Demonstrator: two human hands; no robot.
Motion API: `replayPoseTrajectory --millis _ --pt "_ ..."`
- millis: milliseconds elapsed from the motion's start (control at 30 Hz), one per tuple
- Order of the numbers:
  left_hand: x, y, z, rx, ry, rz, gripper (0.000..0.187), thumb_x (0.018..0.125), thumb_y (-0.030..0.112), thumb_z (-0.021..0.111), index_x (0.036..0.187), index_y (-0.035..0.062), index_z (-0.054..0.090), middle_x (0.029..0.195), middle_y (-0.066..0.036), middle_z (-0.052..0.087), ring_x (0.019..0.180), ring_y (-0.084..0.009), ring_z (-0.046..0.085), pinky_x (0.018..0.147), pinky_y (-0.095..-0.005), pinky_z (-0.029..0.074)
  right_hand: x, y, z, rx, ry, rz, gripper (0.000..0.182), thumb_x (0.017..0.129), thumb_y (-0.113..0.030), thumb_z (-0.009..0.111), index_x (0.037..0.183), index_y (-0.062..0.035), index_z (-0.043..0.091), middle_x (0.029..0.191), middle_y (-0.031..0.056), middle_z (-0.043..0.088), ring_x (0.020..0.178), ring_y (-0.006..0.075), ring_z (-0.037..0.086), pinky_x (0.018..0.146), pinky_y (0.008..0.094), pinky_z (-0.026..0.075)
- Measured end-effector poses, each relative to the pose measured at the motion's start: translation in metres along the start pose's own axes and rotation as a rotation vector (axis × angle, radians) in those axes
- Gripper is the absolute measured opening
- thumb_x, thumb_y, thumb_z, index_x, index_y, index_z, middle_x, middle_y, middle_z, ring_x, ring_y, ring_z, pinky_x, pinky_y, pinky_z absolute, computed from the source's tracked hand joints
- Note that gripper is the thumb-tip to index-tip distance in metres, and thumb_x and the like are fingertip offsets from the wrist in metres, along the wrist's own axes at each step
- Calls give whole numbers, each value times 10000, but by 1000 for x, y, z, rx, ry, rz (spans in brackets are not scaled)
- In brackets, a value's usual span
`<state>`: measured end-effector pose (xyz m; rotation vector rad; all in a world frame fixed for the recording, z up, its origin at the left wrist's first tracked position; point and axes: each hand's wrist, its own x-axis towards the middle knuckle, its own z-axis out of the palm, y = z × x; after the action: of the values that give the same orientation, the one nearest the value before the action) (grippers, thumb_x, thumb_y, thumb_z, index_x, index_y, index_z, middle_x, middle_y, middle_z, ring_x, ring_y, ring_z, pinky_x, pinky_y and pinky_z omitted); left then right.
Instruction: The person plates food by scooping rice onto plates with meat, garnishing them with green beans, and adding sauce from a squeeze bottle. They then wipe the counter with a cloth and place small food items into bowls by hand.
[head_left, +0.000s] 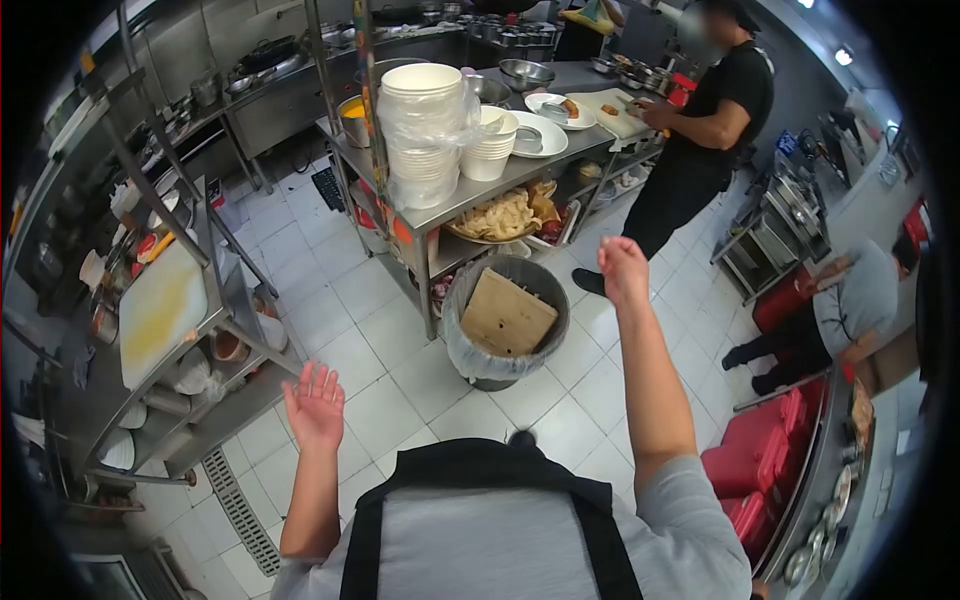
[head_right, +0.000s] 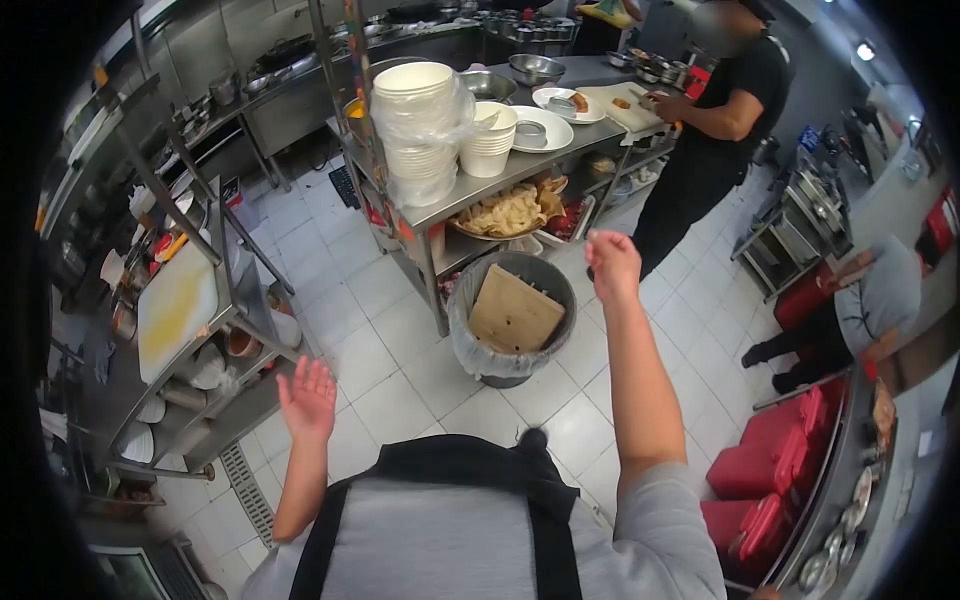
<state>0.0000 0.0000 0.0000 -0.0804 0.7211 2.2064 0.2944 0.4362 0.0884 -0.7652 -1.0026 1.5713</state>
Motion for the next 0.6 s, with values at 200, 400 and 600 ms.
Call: replayPoseTrajectory --millis 200,400,600 --pt "37 -69 41 0 272 254 506 891 502 482 1204 106 526 1109 -59 565 1003 -187 533 823 -324 440 246 14 -5 122 -47 48 130 794 37 641 882 20 546 750 76 594 616 141 594 539 213 510" --pt "52 -176 144 11 584 347 510 892 526 464 1186 114 528 1041 -33 590 941 -163 560 769 -280 457 496 65 -11 152 38 236 198 840 -19 608 993 62 512 865 107 598 688 201 615 607 236 546" --pt "81 -243 231 113 607 372 507 898 529 449 1186 120 533 950 -22 641 844 -149 603 729 -286 478 617 126 -7 125 162 496 462 906 -237 553 1243 16 364 1194 231 405 951 325 538 682 337 582"
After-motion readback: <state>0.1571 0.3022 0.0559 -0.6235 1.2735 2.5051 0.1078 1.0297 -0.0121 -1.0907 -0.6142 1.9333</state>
